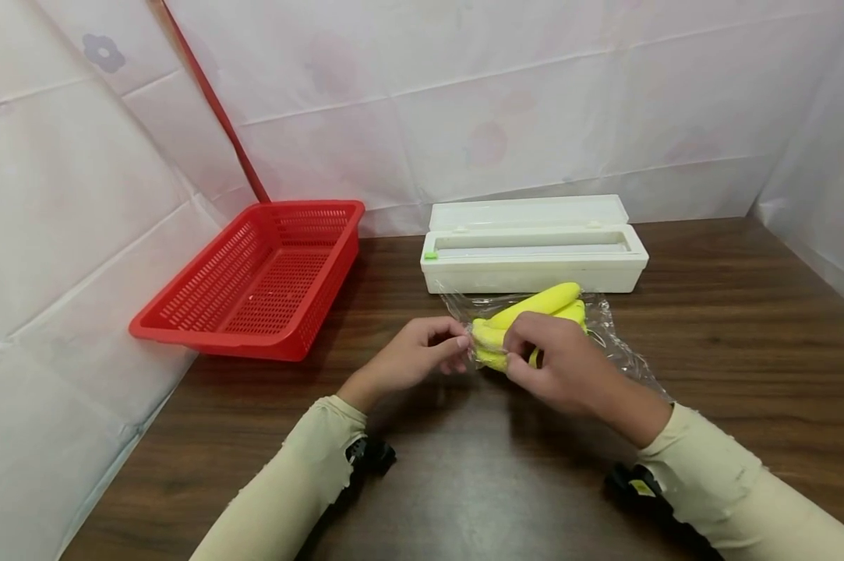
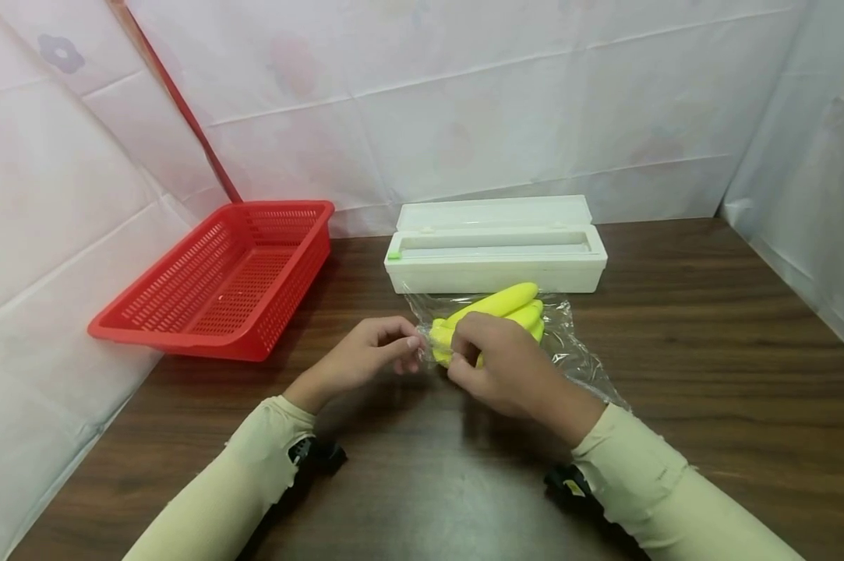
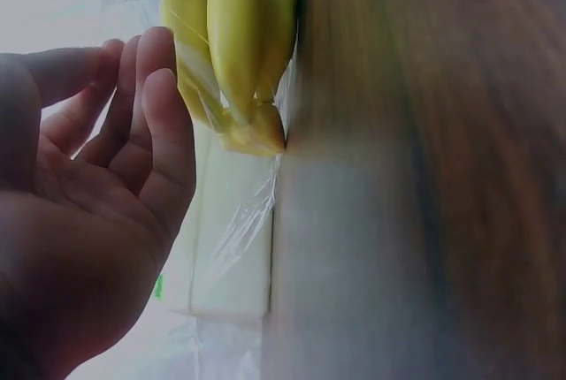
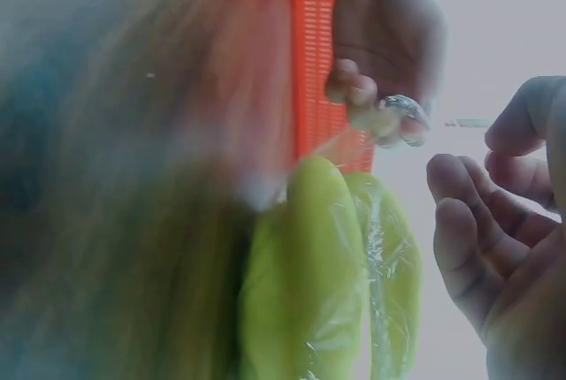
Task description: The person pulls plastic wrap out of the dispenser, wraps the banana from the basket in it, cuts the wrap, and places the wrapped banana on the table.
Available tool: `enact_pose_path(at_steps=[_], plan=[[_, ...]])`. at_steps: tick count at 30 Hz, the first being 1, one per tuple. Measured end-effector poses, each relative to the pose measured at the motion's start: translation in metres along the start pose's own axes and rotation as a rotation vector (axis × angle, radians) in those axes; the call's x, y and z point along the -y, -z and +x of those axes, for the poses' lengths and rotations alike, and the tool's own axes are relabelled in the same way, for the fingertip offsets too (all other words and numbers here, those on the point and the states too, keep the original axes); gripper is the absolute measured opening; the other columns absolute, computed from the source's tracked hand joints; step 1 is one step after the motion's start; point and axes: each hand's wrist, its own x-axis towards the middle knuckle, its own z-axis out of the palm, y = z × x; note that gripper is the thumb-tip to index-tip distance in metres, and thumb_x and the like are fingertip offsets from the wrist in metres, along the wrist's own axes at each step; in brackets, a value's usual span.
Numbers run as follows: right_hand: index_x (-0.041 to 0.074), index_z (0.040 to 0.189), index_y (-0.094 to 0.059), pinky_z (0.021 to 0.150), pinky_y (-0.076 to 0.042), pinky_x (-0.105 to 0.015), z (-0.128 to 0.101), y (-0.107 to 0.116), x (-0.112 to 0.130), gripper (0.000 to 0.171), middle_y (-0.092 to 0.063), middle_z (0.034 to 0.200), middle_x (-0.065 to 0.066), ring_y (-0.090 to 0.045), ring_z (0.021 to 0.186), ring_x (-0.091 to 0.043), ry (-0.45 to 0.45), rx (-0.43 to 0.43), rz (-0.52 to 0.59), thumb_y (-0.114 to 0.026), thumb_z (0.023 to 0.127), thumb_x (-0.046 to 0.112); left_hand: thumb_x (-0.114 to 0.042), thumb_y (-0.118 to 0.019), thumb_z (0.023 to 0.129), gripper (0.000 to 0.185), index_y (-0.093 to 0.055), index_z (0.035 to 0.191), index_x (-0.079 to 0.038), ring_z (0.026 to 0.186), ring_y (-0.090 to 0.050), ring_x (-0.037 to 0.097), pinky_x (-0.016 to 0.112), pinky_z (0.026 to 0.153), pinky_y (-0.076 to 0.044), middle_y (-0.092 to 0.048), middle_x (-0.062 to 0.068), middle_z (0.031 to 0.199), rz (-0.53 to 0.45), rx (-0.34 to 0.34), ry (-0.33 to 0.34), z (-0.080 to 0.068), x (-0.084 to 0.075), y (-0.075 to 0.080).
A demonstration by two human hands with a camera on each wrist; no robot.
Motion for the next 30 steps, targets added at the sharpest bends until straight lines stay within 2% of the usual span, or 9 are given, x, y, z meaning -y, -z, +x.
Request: enact_pose_path(at_steps=[7,13,17,21,24,27,30], plan=[[0.021,0.073,-0.058,0.051,-0.044,-0.024,0.001,0.013,0.002,0.024,-0.056,0.07,0.014,-0.05,0.058,-0.005,-0.118,0.014,0.044,-0.066,0.079,-0.002,-0.016,-0.061,0.102,0.012,-0.067,0.1,-0.007,0.078,-0.068,0.025,0.037,0.069,-0.057,-0.068,0.006,0.084,0.114,-0.013,-0.036,-0.001,-0.001,0.0],[0.019,0.072,-0.057,0.05,-0.043,-0.025,0.004,0.027,0.005,0.026,-0.059,0.072,0.009,-0.05,0.058,-0.009,-0.203,0.013,0.128,-0.067,0.083,-0.003,-0.017,-0.06,0.102,0.011,-0.068,0.102,-0.009,0.077,-0.068,0.024,0.037,0.068,-0.056,-0.068,0.006,0.085,0.137,-0.046,-0.039,-0.002,0.001,0.003],[0.019,0.072,-0.059,0.053,-0.045,-0.025,0.006,0.033,0.006,0.026,-0.061,0.074,0.008,-0.053,0.061,-0.012,-0.238,0.013,0.119,-0.069,0.084,-0.001,-0.018,-0.06,0.102,0.013,-0.068,0.104,-0.008,0.079,-0.068,0.027,0.039,0.069,-0.056,-0.069,0.01,0.086,0.133,-0.044,-0.029,-0.002,0.002,0.005],[0.017,0.073,-0.058,0.054,-0.045,-0.025,0.007,0.036,0.008,0.023,-0.064,0.076,0.007,-0.055,0.064,-0.014,-0.284,0.011,0.123,-0.068,0.086,0.0,-0.022,-0.061,0.102,0.021,-0.066,0.118,-0.009,0.081,-0.068,0.028,0.04,0.069,-0.056,-0.068,0.01,0.092,0.121,-0.035,-0.029,-0.001,0.0,0.003],[0.014,0.075,-0.058,0.052,-0.044,-0.025,0.007,0.037,0.009,0.021,-0.067,0.078,0.003,-0.058,0.063,-0.016,-0.31,0.017,0.182,-0.064,0.09,0.0,-0.03,-0.071,0.096,0.043,-0.059,0.134,-0.015,0.081,-0.067,0.02,0.035,0.072,-0.056,-0.064,0.003,0.11,0.229,-0.028,-0.066,0.001,-0.003,-0.002],[0.011,0.078,-0.057,0.052,-0.047,-0.026,0.008,0.039,0.009,0.019,-0.067,0.08,-0.002,-0.062,0.062,-0.019,-0.327,0.013,0.246,-0.062,0.093,0.001,-0.043,-0.078,0.087,0.064,-0.053,0.143,-0.023,0.082,-0.063,0.008,0.029,0.074,-0.053,-0.055,-0.003,0.126,0.451,-0.018,-0.119,0.006,-0.008,-0.011],[0.009,0.079,-0.056,0.053,-0.05,-0.028,0.01,0.038,0.009,0.017,-0.065,0.076,-0.005,-0.062,0.06,-0.021,-0.342,0.011,0.292,-0.062,0.094,0.001,-0.05,-0.077,0.085,0.069,-0.052,0.145,-0.025,0.084,-0.06,0.001,0.027,0.074,-0.052,-0.052,-0.006,0.128,0.631,-0.023,-0.131,0.007,-0.012,-0.018]])
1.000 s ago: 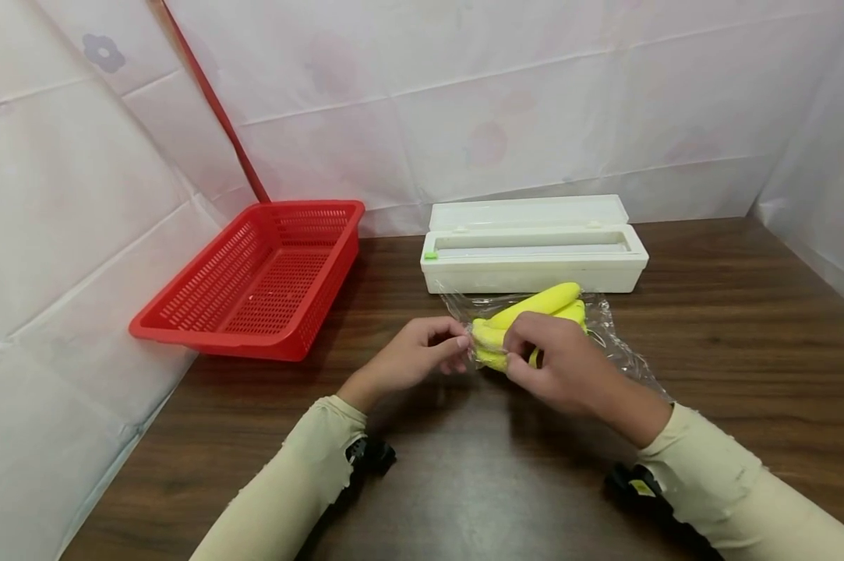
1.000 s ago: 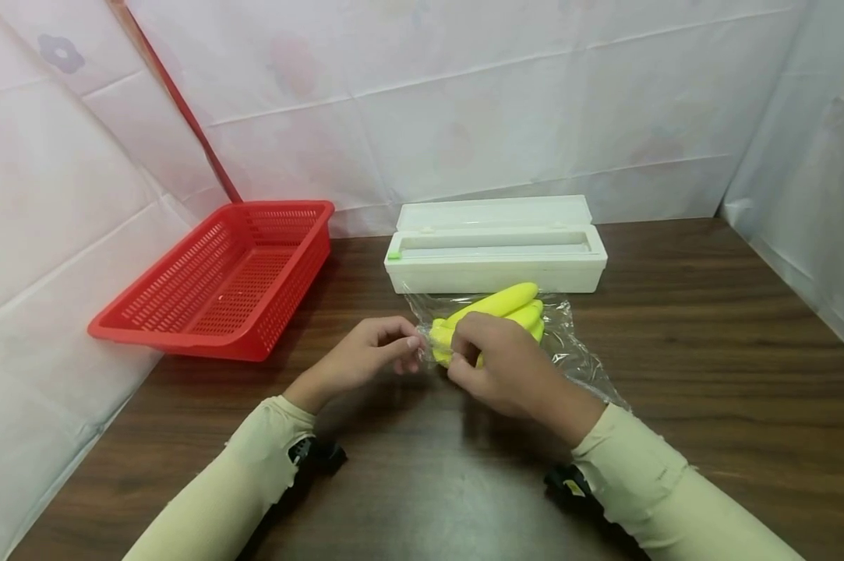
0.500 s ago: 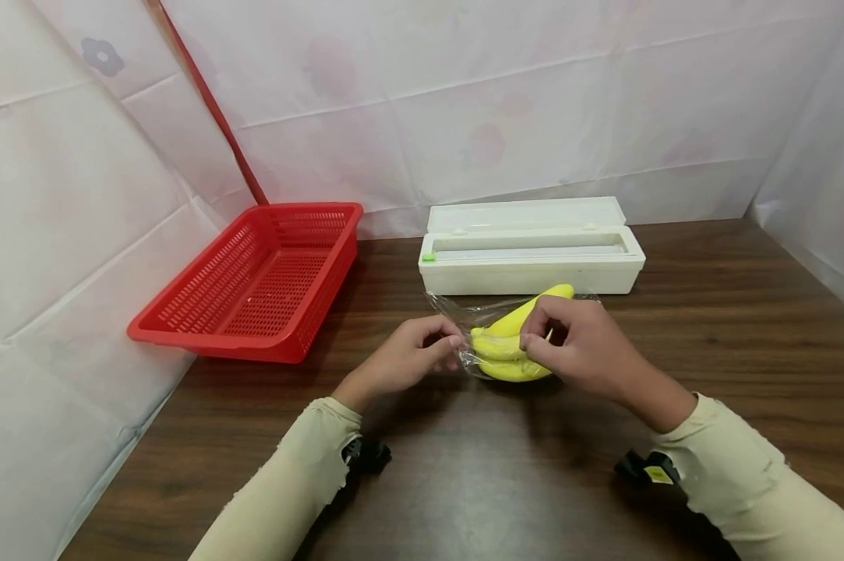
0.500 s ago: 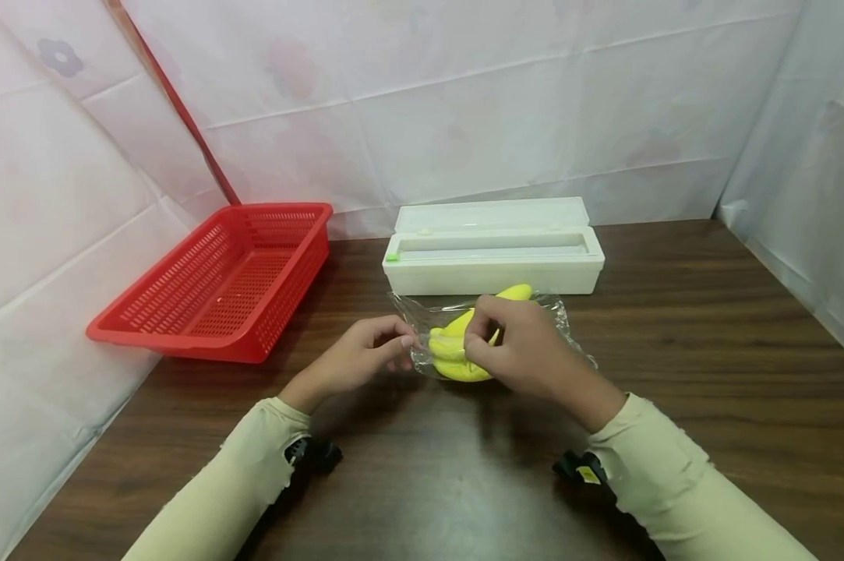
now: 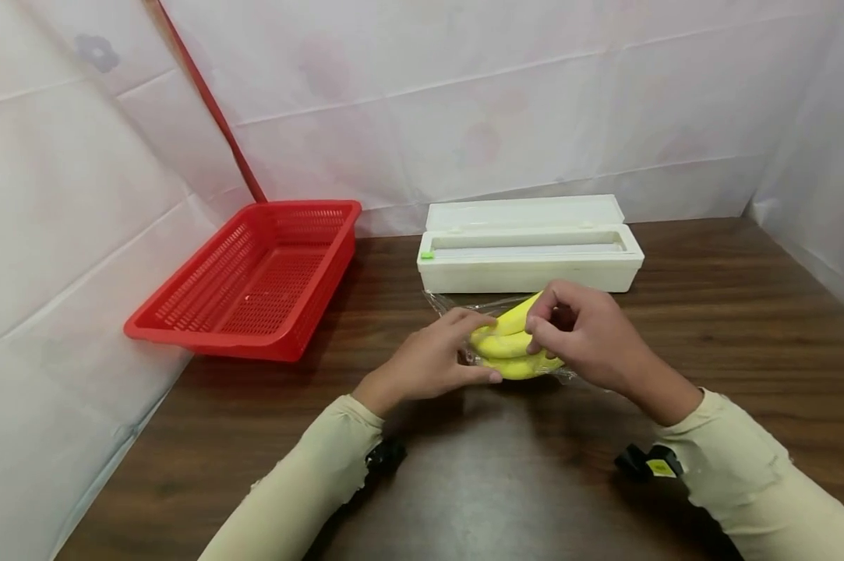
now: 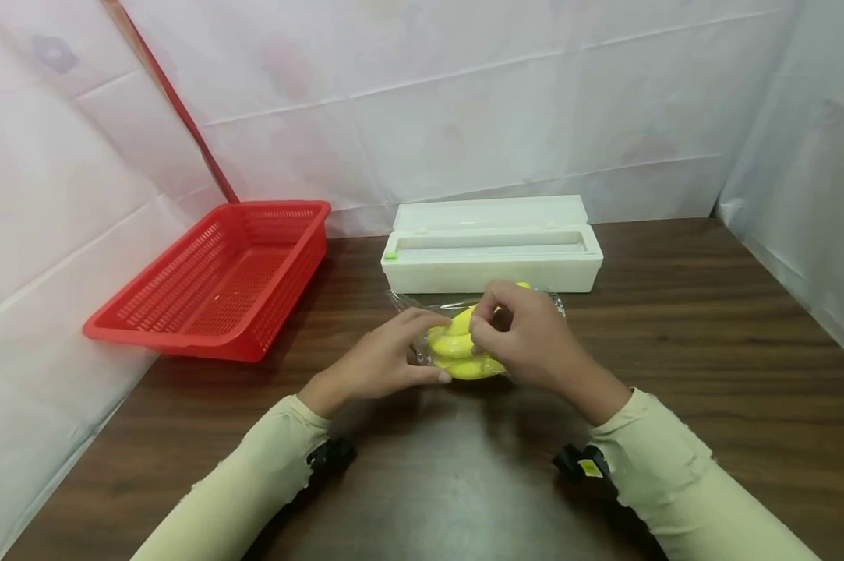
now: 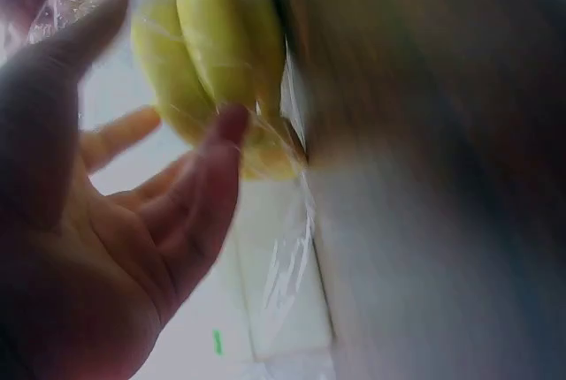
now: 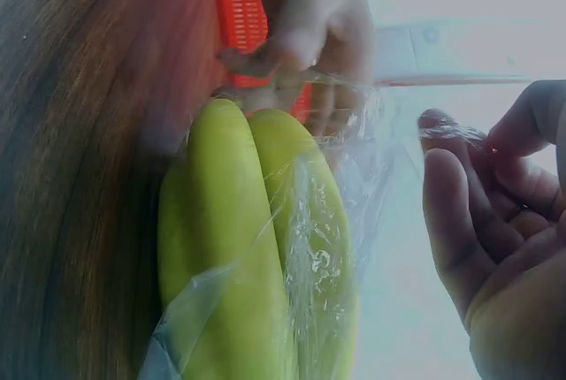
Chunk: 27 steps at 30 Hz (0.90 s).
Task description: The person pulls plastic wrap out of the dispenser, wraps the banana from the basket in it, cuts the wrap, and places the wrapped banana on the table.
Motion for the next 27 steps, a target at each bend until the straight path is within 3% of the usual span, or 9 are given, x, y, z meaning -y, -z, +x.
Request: enact_pose_path(at_steps=[3,6,13,19,23,27], plan=[[0.007,0.081,-0.056,0.054,-0.052,-0.029,-0.001,0.004,0.001,0.016,-0.062,0.07,-0.005,-0.061,0.059,-0.021,-0.019,-0.011,0.009,-0.061,0.094,0.0,-0.049,-0.075,0.088,0.063,-0.054,0.142,-0.025,0.085,-0.059,0.0,0.028,0.074,-0.051,-0.056,-0.007,0.126,0.105,-0.006,0.007,0.005,-0.005,-0.002],[0.007,0.082,-0.056,0.055,-0.052,-0.03,-0.001,0.007,0.002,0.014,-0.061,0.068,-0.004,-0.062,0.06,-0.022,-0.03,-0.012,0.012,-0.059,0.094,0.001,-0.044,-0.076,0.089,0.059,-0.056,0.141,-0.025,0.085,-0.061,0.002,0.029,0.075,-0.051,-0.059,-0.006,0.125,0.151,-0.018,0.024,0.009,-0.006,-0.001],[0.004,0.083,-0.055,0.056,-0.055,-0.034,0.0,0.012,0.003,0.013,-0.061,0.067,-0.008,-0.063,0.06,-0.024,-0.049,0.013,0.064,-0.059,0.095,0.002,-0.041,-0.074,0.091,0.059,-0.054,0.144,-0.025,0.084,-0.061,0.006,0.03,0.071,-0.05,-0.06,-0.006,0.126,0.196,-0.005,0.064,0.016,-0.003,0.001],[0.0,0.085,-0.054,0.053,-0.058,-0.041,0.002,0.009,0.003,0.013,-0.059,0.073,-0.016,-0.062,0.061,-0.027,-0.088,0.043,0.157,-0.061,0.096,0.002,-0.039,-0.074,0.092,0.055,-0.056,0.142,-0.025,0.091,-0.06,0.004,0.034,0.076,-0.052,-0.06,-0.008,0.129,0.22,-0.005,0.079,0.019,0.003,0.002],[-0.001,0.085,-0.054,0.054,-0.058,-0.042,0.001,0.008,0.003,0.013,-0.06,0.077,-0.018,-0.063,0.062,-0.028,-0.106,0.033,0.168,-0.061,0.096,0.003,-0.042,-0.075,0.09,0.056,-0.058,0.14,-0.025,0.093,-0.062,0.007,0.034,0.079,-0.052,-0.06,-0.008,0.128,0.159,0.021,0.06,0.019,0.009,0.008],[-0.001,0.087,-0.056,0.055,-0.058,-0.041,0.001,0.008,0.002,0.012,-0.062,0.078,-0.017,-0.064,0.062,-0.027,-0.113,0.027,0.155,-0.062,0.097,0.004,-0.051,-0.079,0.083,0.067,-0.057,0.141,-0.025,0.102,-0.063,0.014,0.035,0.087,-0.051,-0.059,-0.009,0.13,-0.018,0.062,0.077,0.014,0.014,0.022]])
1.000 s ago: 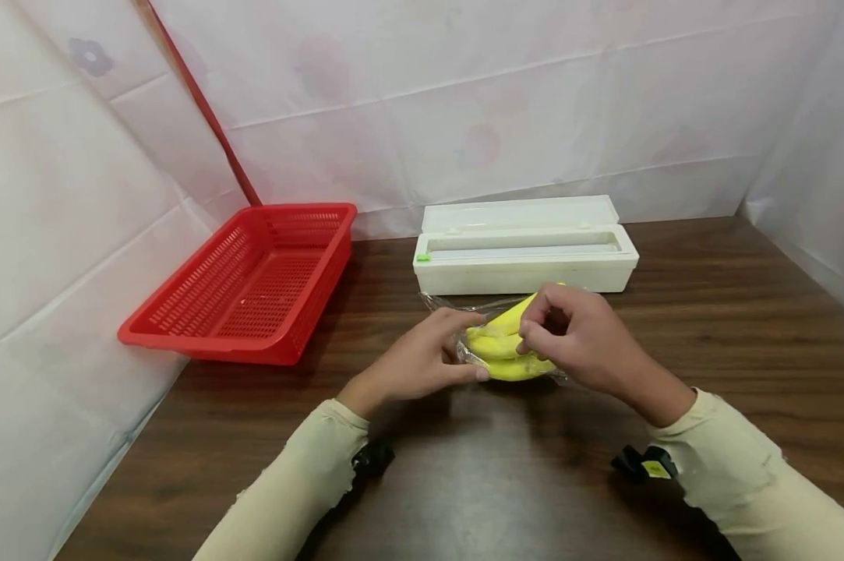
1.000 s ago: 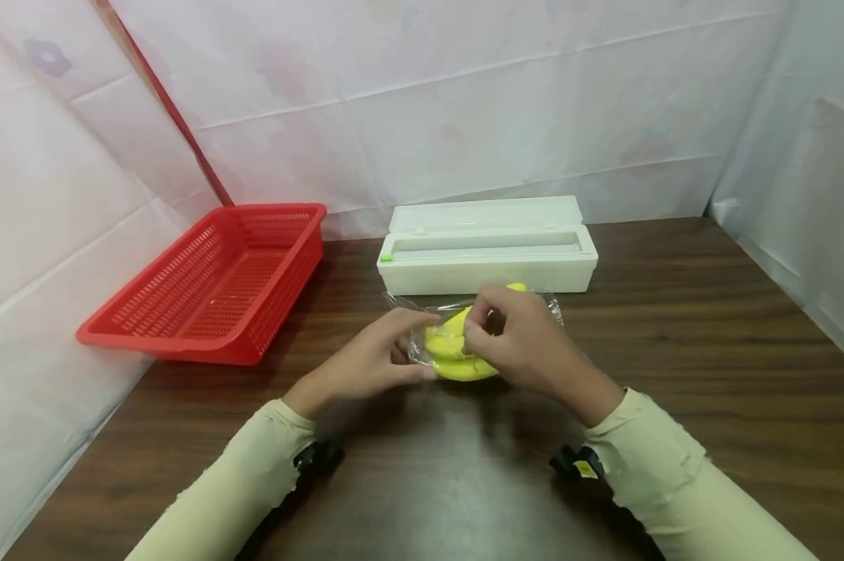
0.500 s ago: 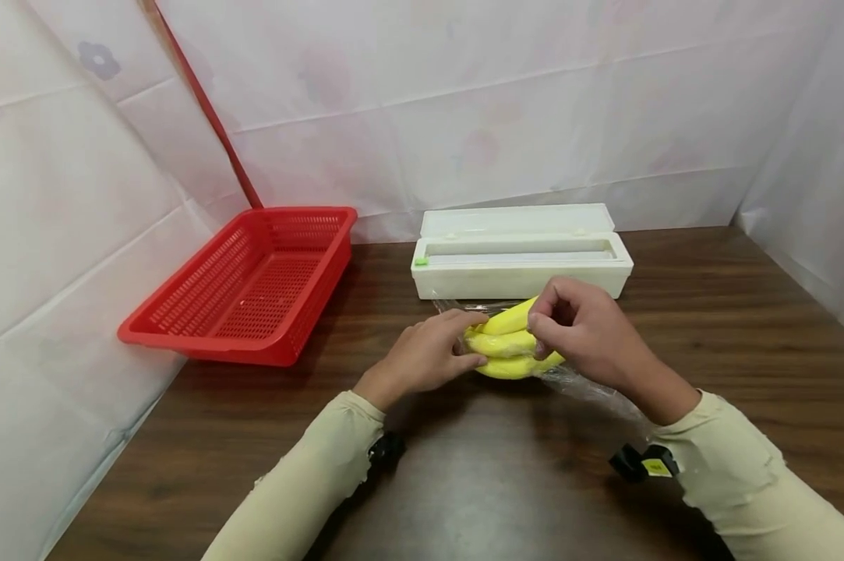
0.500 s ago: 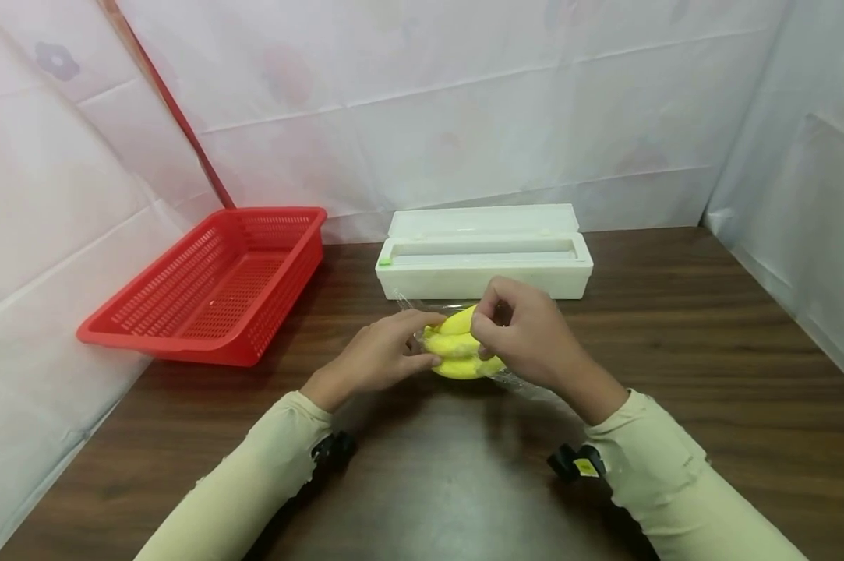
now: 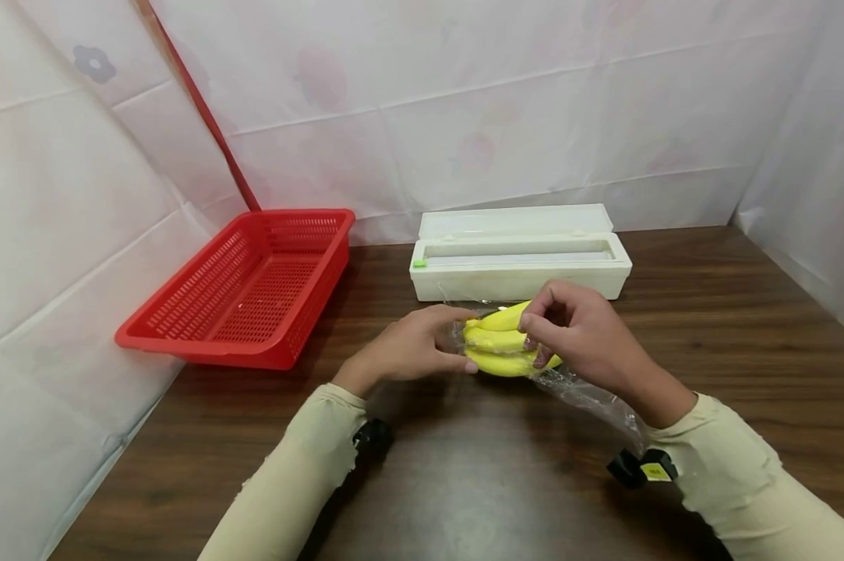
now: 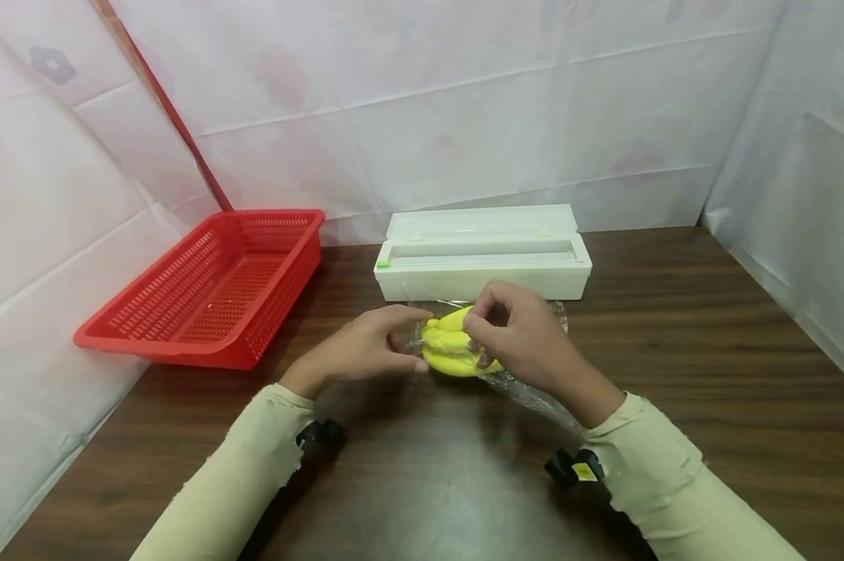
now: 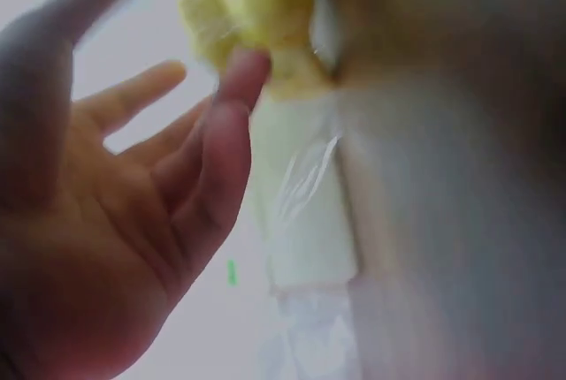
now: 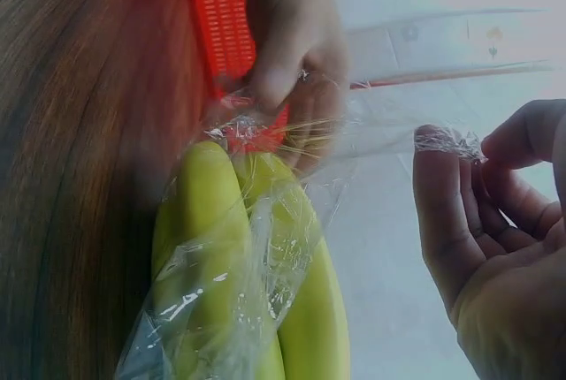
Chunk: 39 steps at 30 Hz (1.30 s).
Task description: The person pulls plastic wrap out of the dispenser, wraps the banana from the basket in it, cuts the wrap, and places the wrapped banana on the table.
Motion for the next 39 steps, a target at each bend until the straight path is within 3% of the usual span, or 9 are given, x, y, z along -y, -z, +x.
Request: enact_pose_path(at_steps=[2,4,9,12,15,19,25,32,39], plan=[[0.0,0.088,-0.057,0.056,-0.058,-0.041,0.0,-0.001,-0.001,0.011,-0.063,0.078,-0.017,-0.064,0.062,-0.027,0.0,0.004,-0.006,-0.063,0.097,0.005,-0.056,-0.077,0.083,0.064,-0.06,0.138,-0.026,0.107,-0.061,0.013,0.037,0.092,-0.05,-0.06,-0.012,0.128,-0.058,-0.029,0.012,-0.004,-0.002,0.008],[0.001,0.089,-0.059,0.058,-0.058,-0.041,-0.001,-0.002,0.0,0.011,-0.063,0.078,-0.016,-0.064,0.062,-0.027,-0.004,0.01,-0.016,-0.064,0.097,0.007,-0.053,-0.076,0.085,0.055,-0.064,0.132,-0.025,0.103,-0.063,0.013,0.038,0.088,-0.052,-0.064,-0.013,0.12,-0.121,-0.086,-0.02,-0.006,-0.008,0.014],[0.001,0.091,-0.063,0.06,-0.057,-0.04,-0.003,-0.007,0.003,0.012,-0.065,0.078,-0.013,-0.064,0.061,-0.026,-0.008,0.038,-0.044,-0.066,0.097,0.01,-0.031,-0.081,0.086,0.04,-0.071,0.122,-0.016,0.095,-0.062,0.011,0.035,0.077,-0.054,-0.068,-0.008,0.111,-0.205,-0.209,-0.28,-0.004,-0.038,0.01],[0.001,0.09,-0.065,0.062,-0.057,-0.037,-0.003,-0.011,0.004,0.012,-0.066,0.077,-0.011,-0.065,0.063,-0.025,0.004,0.052,-0.039,-0.067,0.097,0.011,-0.024,-0.083,0.084,0.037,-0.073,0.117,-0.012,0.099,-0.06,0.008,0.032,0.08,-0.053,-0.07,-0.006,0.108,-0.206,-0.244,-0.364,-0.002,-0.052,0.004],[0.005,0.09,-0.068,0.064,-0.055,-0.033,-0.002,-0.012,0.002,0.011,-0.067,0.077,-0.007,-0.065,0.068,-0.024,0.011,0.047,-0.063,-0.069,0.096,0.014,-0.015,-0.082,0.085,0.021,-0.075,0.105,-0.011,0.087,-0.063,0.004,0.027,0.073,-0.055,-0.071,-0.008,0.094,-0.249,-0.273,-0.339,-0.001,-0.054,-0.002],[0.01,0.094,-0.071,0.069,-0.053,-0.031,-0.009,-0.007,-0.003,0.011,-0.068,0.085,-0.002,-0.064,0.077,-0.02,-0.01,0.009,-0.211,-0.069,0.096,0.021,-0.009,-0.078,0.088,0.006,-0.075,0.093,-0.01,0.077,-0.062,0.007,0.028,0.068,-0.056,-0.069,-0.007,0.084,-0.344,-0.286,-0.266,-0.002,-0.048,-0.006],[0.007,0.101,-0.064,0.078,-0.057,-0.034,-0.032,0.011,-0.019,0.02,-0.065,0.098,-0.004,-0.066,0.092,-0.017,-0.058,0.044,-0.365,-0.076,0.091,0.019,-0.013,-0.072,0.093,0.004,-0.072,0.094,-0.009,0.075,-0.06,0.014,0.029,0.066,-0.052,-0.068,-0.002,0.084,-0.456,-0.272,-0.163,-0.002,-0.037,-0.007],[0.011,0.093,-0.056,0.073,-0.055,-0.034,-0.045,0.023,-0.034,0.033,-0.062,0.092,0.001,-0.062,0.087,-0.015,-0.029,0.114,-0.477,-0.085,0.08,0.016,-0.015,-0.069,0.095,0.006,-0.069,0.095,-0.009,0.076,-0.061,0.022,0.03,0.063,-0.05,-0.068,0.003,0.083,-0.542,-0.261,-0.093,-0.001,-0.029,-0.006],[0.017,0.087,-0.057,0.065,-0.049,-0.027,-0.047,0.031,-0.039,0.023,-0.059,0.082,0.008,-0.057,0.077,-0.008,-0.043,0.14,-0.549,-0.078,0.085,0.01,-0.018,-0.068,0.096,0.009,-0.069,0.096,-0.009,0.079,-0.065,0.024,0.042,0.068,-0.055,-0.069,0.006,0.084,-0.585,-0.266,-0.061,-0.001,-0.02,-0.005]])
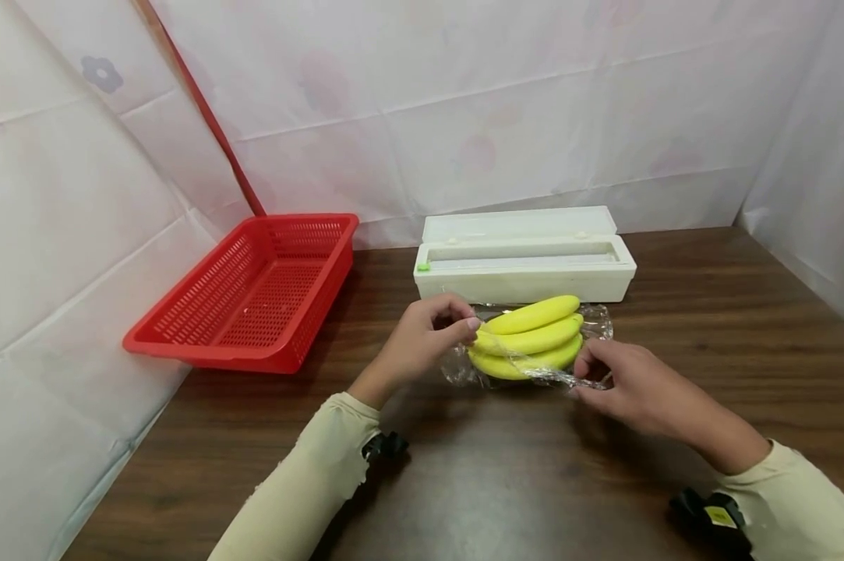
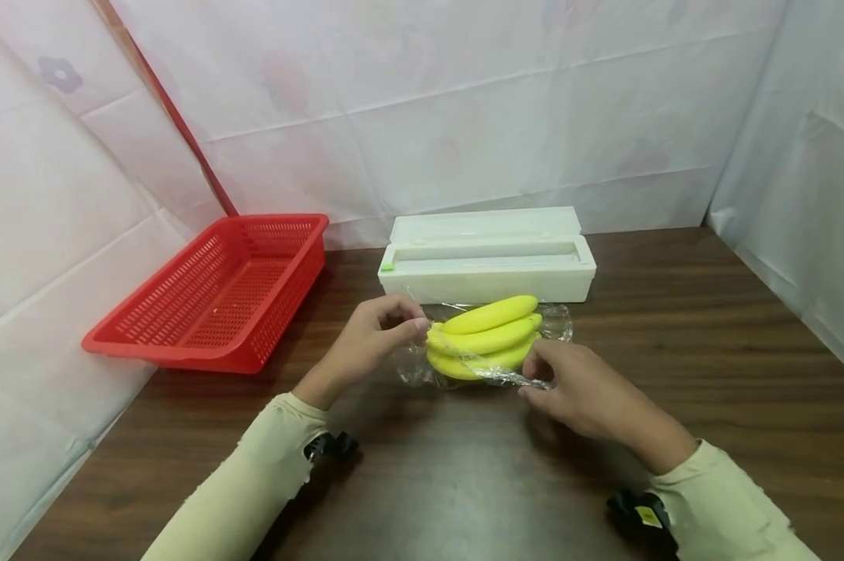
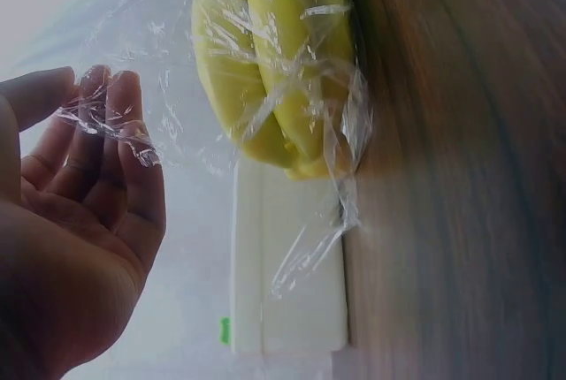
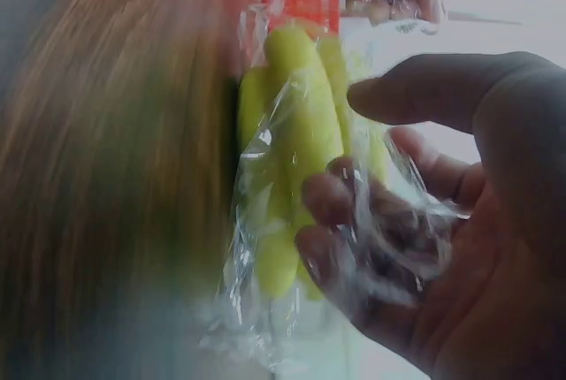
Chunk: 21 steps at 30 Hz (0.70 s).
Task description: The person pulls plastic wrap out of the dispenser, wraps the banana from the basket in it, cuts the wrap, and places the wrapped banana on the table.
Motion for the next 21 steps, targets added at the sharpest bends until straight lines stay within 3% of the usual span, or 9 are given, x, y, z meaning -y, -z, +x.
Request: enact_pose_path(at_steps=[8,15,21], plan=[[0.018,0.086,-0.062,0.061,-0.048,-0.026,-0.003,0.006,-0.012,0.013,-0.06,0.079,0.006,-0.055,0.071,-0.008,-0.039,0.021,0.1,-0.072,0.093,0.017,-0.016,-0.067,0.097,0.011,-0.067,0.097,-0.005,0.077,-0.067,0.027,0.047,0.071,-0.058,-0.068,0.013,0.084,-0.07,-0.009,0.037,0.002,0.01,0.01],[0.018,0.086,-0.065,0.059,-0.048,-0.027,-0.004,0.008,-0.013,0.011,-0.061,0.081,0.002,-0.056,0.071,-0.012,-0.015,-0.056,0.181,-0.069,0.096,0.015,-0.011,-0.064,0.098,0.009,-0.064,0.098,-0.002,0.075,-0.067,0.028,0.062,0.074,-0.054,-0.067,0.015,0.083,-0.093,-0.029,0.064,0.002,0.013,0.016],[0.017,0.089,-0.064,0.058,-0.046,-0.025,-0.004,0.008,-0.013,0.014,-0.06,0.082,0.002,-0.054,0.07,-0.013,0.071,-0.187,0.192,-0.07,0.094,0.006,-0.012,-0.062,0.1,0.011,-0.061,0.099,0.0,0.077,-0.067,0.026,0.059,0.074,-0.055,-0.068,0.015,0.085,-0.102,-0.044,0.085,0.003,0.015,0.018]])
